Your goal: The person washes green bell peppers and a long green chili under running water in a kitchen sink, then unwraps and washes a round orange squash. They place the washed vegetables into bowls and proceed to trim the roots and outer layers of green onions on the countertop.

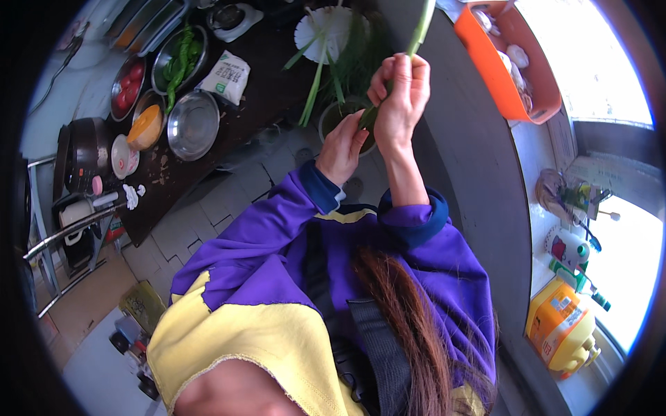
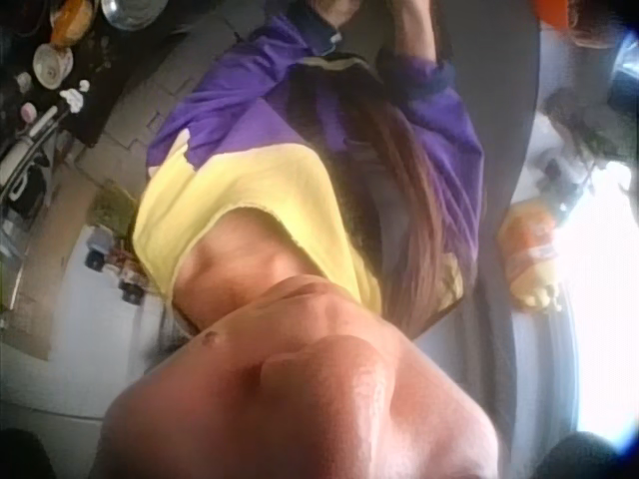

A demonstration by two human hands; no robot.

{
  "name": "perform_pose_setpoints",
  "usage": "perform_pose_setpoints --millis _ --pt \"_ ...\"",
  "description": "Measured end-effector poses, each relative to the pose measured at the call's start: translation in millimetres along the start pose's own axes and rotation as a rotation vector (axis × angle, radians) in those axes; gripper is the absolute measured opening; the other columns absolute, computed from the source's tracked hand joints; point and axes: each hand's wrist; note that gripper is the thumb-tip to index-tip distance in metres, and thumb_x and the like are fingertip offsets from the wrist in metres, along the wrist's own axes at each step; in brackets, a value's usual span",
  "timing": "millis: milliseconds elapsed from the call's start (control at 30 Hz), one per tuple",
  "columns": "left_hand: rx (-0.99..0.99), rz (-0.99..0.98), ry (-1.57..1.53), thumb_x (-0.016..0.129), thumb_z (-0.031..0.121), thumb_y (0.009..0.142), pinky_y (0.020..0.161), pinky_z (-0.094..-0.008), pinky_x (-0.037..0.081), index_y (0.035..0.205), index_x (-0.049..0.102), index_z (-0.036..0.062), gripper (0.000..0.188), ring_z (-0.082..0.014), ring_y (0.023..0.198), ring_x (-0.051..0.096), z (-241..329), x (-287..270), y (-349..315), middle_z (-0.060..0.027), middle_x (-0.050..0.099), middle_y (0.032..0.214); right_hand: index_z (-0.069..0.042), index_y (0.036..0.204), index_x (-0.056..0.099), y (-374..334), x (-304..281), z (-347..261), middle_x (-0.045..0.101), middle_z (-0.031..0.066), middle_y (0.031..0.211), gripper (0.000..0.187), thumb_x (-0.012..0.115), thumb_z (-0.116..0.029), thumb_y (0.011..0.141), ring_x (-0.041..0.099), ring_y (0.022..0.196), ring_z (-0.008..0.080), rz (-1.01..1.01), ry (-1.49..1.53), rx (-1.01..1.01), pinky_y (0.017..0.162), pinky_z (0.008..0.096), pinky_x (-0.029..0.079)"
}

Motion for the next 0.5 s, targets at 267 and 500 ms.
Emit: perform_pose_setpoints --millis 267,500 --pt "-0.192 0.18 0.278 0.046 0.015 0.082 0.057 -0.0434 0.044 0.085 0.051 0.0032 0.013 -0.0353 0.065 0.055 -31 1 -10 -0.0153 0.056 0.068 -0.007 0.078 0.036 -30 42 -7 0.033 -0.0002 0.055 0.02 0.036 -0.021 0.092 0.025 0.038 0.0052 0.248 -0.055 -0.143 0.033 0.0193 0.017" --pt "-0.486 0.125 0.162 0.046 0.029 0.082 0.059 -0.05 0.041 0.072 0.052 0.0051 0.027 -0.041 0.069 0.052 -62 39 -7 -0.0197 0.055 0.066 -0.006 0.075 0.035 -51 27 18 0.033 -0.001 0.055 0.022 0.037 -0.02 0.092 0.026 0.04 0.0043 0.48 -0.159 -0.077 0.034 0.0183 0.02"
Point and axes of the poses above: each hand's wrist, its own y-axis towards the middle knuckle, its own x-axis out of the palm, z = x × y
